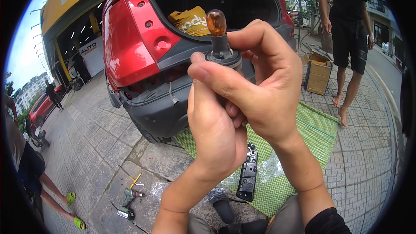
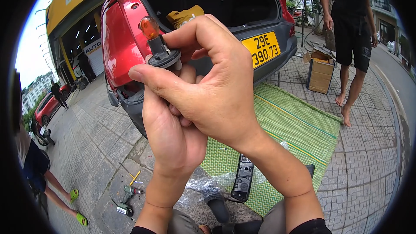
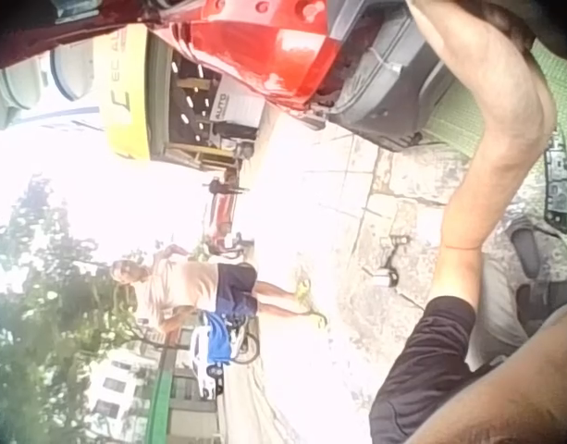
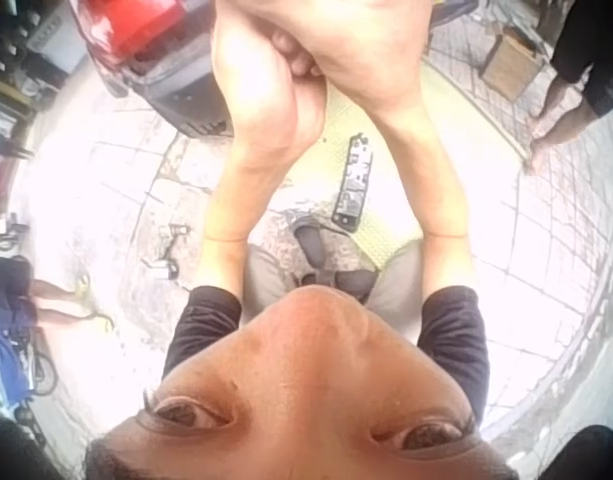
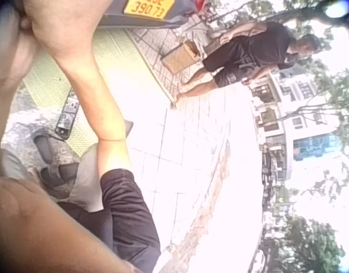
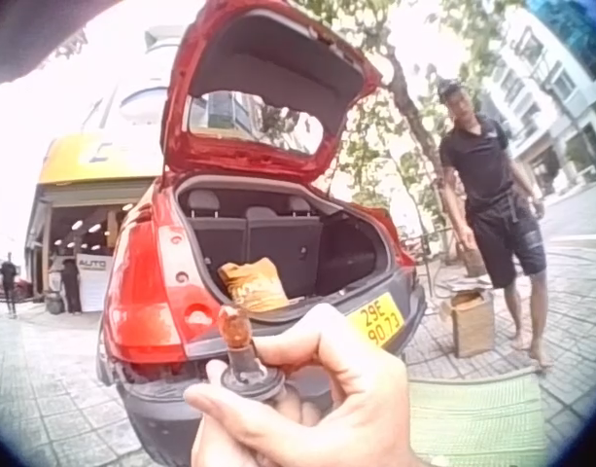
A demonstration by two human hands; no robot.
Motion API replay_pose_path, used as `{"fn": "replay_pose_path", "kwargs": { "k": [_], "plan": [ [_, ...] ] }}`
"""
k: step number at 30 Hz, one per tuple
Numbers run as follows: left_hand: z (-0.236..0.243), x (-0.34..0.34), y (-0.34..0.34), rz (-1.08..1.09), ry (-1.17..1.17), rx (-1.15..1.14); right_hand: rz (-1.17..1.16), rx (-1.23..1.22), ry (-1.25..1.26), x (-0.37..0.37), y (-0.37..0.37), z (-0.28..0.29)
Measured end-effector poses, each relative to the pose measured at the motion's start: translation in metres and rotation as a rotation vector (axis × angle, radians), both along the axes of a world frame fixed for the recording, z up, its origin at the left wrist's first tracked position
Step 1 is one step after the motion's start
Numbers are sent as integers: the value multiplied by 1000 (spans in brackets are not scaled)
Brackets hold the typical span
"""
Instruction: The recorder is replacing or repairing a car taillight assembly by disassembling the unit and checking bulbs.
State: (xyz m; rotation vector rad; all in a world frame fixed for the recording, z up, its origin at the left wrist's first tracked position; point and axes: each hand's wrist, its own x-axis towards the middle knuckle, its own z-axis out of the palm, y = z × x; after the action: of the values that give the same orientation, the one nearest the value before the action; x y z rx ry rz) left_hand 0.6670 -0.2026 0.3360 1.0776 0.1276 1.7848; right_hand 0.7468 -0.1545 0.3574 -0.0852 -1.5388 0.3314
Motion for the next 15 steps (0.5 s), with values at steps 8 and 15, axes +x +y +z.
{"fn": "replay_pose_path", "kwargs": {
  "k": [8,15],
  "plan": [
    [-3,-9,2,-12,22,60,2,60,9,-6,-2,1],
    [-5,-11,5,-20,18,93,-39,89,25,-9,-3,1]
  ]
}}
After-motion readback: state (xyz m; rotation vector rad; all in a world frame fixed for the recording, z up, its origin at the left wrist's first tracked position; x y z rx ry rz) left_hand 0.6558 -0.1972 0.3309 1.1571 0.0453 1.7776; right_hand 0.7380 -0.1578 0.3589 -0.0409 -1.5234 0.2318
